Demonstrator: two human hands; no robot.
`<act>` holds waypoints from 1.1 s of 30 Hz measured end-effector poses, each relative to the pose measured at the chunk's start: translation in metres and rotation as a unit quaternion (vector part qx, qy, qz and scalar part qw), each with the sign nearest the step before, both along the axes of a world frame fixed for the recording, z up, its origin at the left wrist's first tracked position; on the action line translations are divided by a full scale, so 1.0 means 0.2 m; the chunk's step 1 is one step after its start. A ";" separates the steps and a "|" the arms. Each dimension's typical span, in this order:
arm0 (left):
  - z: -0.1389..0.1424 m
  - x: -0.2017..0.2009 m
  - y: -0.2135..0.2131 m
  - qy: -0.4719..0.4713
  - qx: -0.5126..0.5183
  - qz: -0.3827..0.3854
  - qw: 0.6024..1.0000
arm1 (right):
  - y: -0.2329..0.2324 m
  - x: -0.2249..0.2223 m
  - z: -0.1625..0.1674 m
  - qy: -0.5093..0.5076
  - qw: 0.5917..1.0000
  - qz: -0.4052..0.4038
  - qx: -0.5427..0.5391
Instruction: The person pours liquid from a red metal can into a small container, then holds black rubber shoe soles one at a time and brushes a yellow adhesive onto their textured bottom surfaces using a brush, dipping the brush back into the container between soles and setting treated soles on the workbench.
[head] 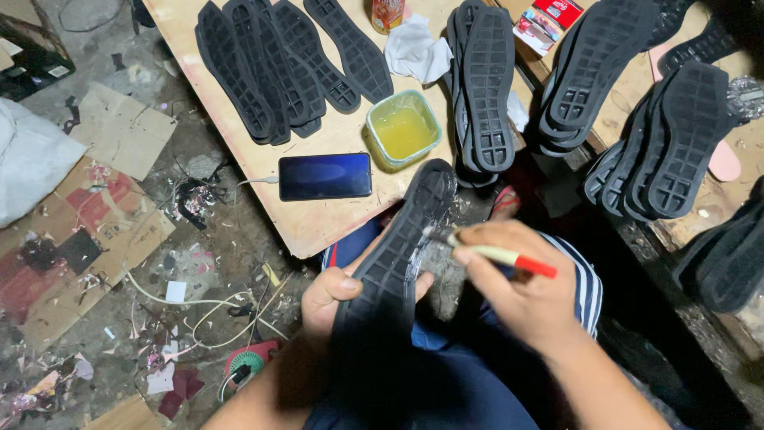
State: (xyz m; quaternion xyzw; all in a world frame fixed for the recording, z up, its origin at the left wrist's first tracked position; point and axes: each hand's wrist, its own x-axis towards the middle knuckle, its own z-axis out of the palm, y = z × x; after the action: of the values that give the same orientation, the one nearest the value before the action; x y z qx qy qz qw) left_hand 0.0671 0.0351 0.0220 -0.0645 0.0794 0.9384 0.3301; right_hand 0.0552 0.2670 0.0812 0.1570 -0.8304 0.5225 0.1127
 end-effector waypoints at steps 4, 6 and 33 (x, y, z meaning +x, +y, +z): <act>0.00 -0.02 0.00 0.016 0.041 0.004 0.999 | 0.04 -0.03 -0.02 -0.012 0.998 -0.036 -0.047; 0.01 -0.02 -0.01 0.010 0.030 0.004 1.000 | 0.03 -0.01 -0.02 -0.101 0.991 -0.048 -0.080; -0.01 -0.06 -0.09 0.071 0.091 -0.011 0.993 | 0.03 -0.25 -0.14 -0.107 0.982 -0.095 -0.123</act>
State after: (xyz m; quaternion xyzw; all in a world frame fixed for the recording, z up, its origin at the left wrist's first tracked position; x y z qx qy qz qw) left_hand 0.0546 0.0164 0.0196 0.0333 0.0174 0.9403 0.3383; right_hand 0.0053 0.2735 0.0535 0.0058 -0.7779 0.6218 0.0905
